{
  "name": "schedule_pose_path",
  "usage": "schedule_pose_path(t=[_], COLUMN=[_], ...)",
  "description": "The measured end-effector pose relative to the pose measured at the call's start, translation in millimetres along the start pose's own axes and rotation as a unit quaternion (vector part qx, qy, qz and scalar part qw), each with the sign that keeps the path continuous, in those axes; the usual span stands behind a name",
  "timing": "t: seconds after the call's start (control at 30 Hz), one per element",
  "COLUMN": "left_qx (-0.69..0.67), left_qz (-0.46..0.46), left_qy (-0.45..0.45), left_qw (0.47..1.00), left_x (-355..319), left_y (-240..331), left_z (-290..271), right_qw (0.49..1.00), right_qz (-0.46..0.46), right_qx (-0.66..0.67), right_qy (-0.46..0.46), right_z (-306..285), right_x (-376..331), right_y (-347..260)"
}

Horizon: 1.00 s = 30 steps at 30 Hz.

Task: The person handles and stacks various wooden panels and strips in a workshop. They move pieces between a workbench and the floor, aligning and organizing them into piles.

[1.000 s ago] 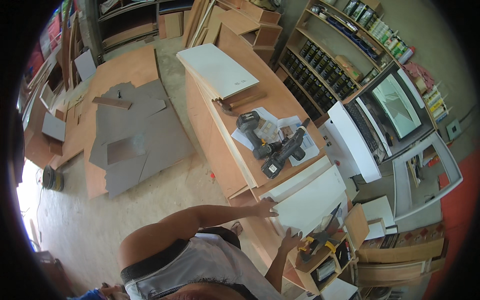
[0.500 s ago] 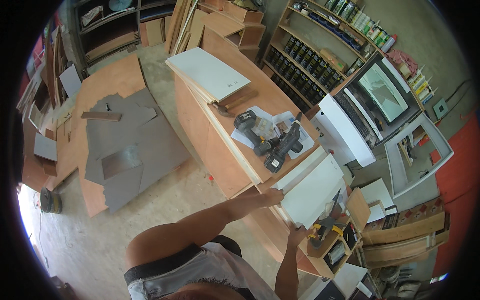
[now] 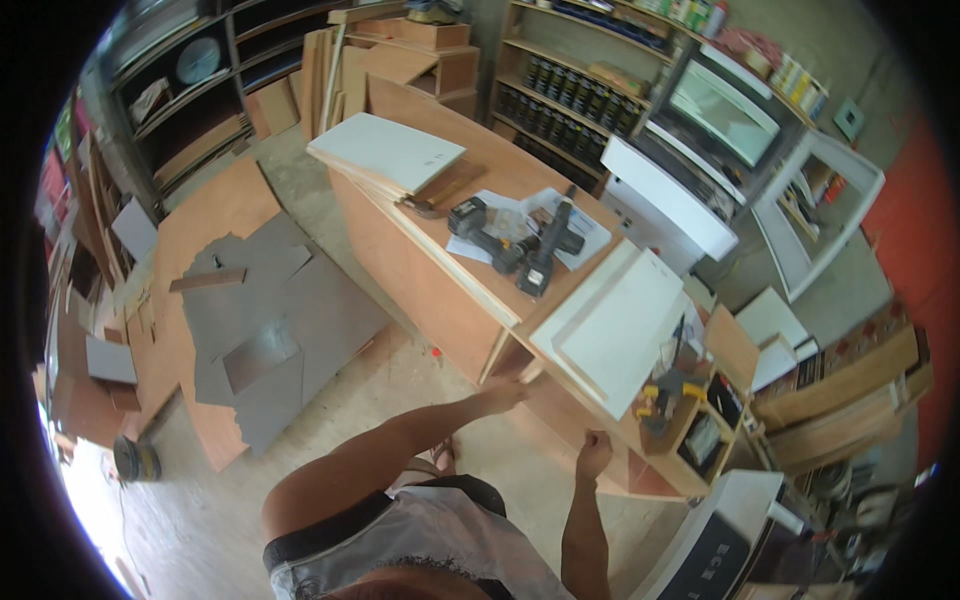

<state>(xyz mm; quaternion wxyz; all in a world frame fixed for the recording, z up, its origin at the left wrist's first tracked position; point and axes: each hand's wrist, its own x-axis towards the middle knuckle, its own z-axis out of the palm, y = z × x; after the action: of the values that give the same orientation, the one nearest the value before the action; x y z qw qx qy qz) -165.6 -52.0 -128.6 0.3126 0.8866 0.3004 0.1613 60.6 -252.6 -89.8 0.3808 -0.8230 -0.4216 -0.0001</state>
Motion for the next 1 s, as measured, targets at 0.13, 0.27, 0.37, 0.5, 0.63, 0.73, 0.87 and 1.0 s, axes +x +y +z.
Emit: schedule_pose_path(t=[0.13,0.27,0.37,0.5,0.63,0.73,0.87,1.0], left_qx=[0.1,-0.095,-0.142,-0.067,-0.085,-0.094,-0.134,-0.27], left_qz=[-0.062,-0.346,-0.419,-0.412,-0.378,-0.364,-0.325,-0.17], left_qy=[-0.23,-0.366,-0.381,-0.41,-0.423,-0.376,-0.26,-0.372], left_qw=[0.966,0.859,0.812,0.811,0.819,0.847,0.899,0.871], left_x=[-185.7,-260.3,-292.0,-262.4,-229.2,-182.9,-90.5,-10.3], left_y=[-102.2,-80.0,-60.2,-44.3,2.6,21.0,44.9,115.0], left_z=[33.4,60.2,70.3,42.6,78.7,77.2,66.7,78.3], right_qw=[0.96,0.855,0.812,0.714,0.729,0.796,0.821,0.748], right_qz=[0.184,0.398,0.464,0.649,0.683,0.595,0.52,0.598], right_qx=[0.078,-0.042,-0.134,-0.041,-0.006,0.049,0.124,0.141], right_qy=[-0.198,-0.33,-0.328,-0.257,-0.033,0.099,0.198,0.251], right_z=[-0.1,-68.6,-103.7,-124.2,-147.6,-136.3,-140.9,-120.6], right_x=[-142.7,-404.3,-565.4,-583.1,-597.2,-554.8,-523.7,-566.2], right_y=[56.8,178.1,218.1,167.4,153.8,132.8,92.1,61.0])
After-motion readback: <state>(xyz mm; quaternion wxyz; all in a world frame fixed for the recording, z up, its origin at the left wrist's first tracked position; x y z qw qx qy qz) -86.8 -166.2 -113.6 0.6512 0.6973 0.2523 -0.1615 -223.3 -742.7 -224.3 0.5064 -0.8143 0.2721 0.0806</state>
